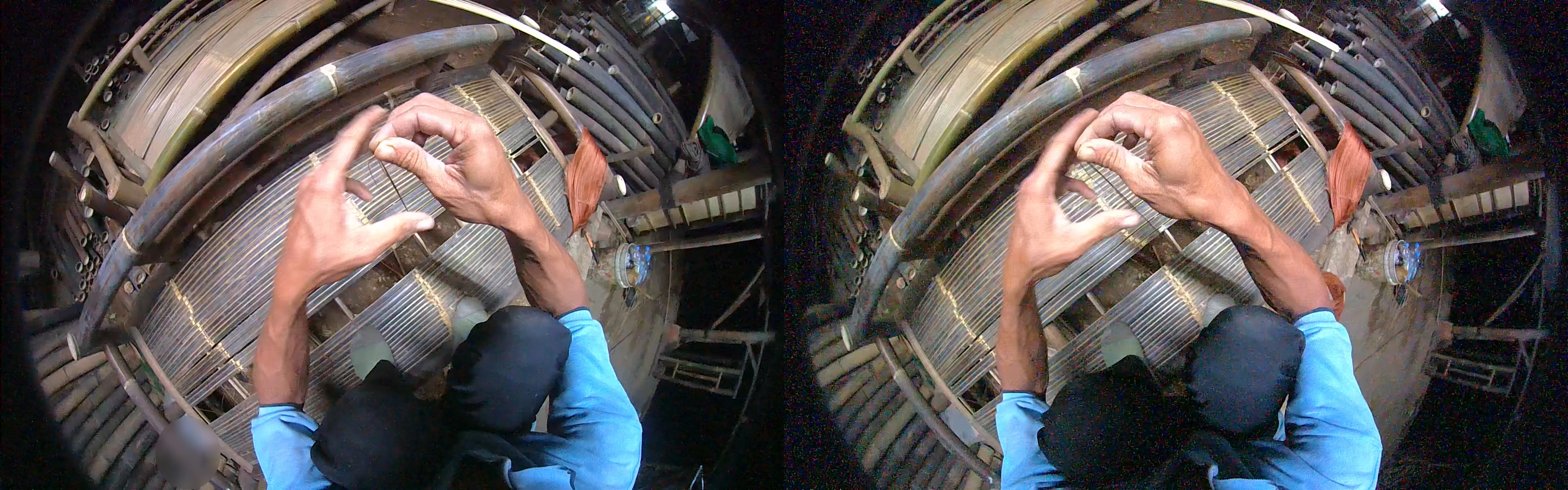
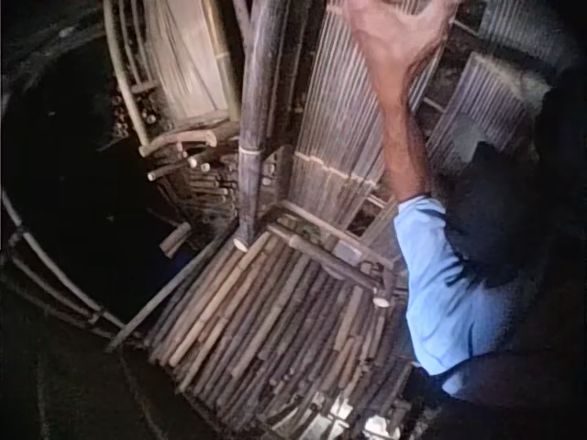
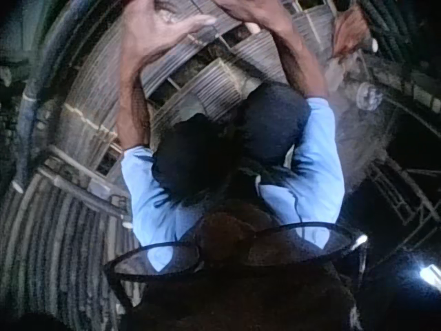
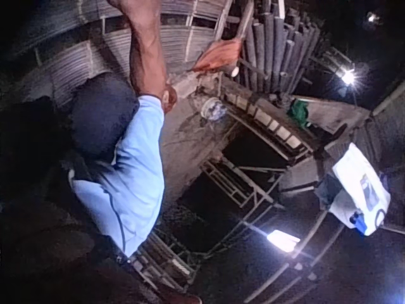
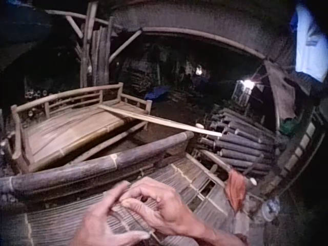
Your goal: The person weaves a bamboo mat by threading a long thin strand of bamboo through the existing warp, pulling it tight and positioning it.
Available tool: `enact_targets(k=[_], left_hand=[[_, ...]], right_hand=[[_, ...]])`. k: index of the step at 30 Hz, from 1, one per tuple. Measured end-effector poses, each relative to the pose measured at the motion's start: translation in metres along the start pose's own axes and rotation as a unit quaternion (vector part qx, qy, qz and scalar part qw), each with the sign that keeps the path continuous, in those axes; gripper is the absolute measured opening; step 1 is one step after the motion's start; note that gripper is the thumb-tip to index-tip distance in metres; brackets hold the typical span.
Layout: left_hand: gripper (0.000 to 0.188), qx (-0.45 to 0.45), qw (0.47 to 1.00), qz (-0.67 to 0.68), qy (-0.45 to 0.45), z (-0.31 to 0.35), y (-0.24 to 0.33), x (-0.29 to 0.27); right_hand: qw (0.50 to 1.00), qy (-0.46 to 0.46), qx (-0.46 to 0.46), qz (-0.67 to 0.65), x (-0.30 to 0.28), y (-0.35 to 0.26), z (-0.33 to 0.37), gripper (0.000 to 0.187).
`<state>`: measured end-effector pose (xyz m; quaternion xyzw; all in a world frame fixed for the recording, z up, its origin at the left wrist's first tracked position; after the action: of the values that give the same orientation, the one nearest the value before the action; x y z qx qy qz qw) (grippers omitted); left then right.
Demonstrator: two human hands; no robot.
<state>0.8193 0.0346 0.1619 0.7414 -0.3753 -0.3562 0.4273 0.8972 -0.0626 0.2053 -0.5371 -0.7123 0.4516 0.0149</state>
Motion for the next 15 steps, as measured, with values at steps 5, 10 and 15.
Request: enact_targets(k=[5, 10, 15], left_hand=[[0.027, -0.128, 0.988, -0.054, -0.068, 0.017, -0.044, 0.013], [0.011, -0.169, 0.983, 0.069, 0.008, 0.012, -0.056, -0.019], [0.025, -0.162, 0.968, 0.188, -0.021, 0.007, -0.05, -0.006]], right_hand=[[0.997, 0.037, 0.068, 0.005, -0.004, 0.021, 0.003, 0.018], [0.991, 0.056, 0.117, -0.025, -0.017, 0.035, 0.007, 0.021], [0.997, 0.028, 0.066, 0.0, -0.008, 0.022, 0.001, 0.021]])
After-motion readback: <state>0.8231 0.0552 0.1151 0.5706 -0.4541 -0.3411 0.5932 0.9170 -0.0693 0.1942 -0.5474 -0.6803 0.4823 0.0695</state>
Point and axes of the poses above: each hand's wrist, its own z-axis away from the middle knuckle, its own x-axis out of the palm, y = z × x, the point moved 9 cm from there along -z, towards the middle knuckle, and after that the axes turned 9 degrees about y, right-handed, at the moved point
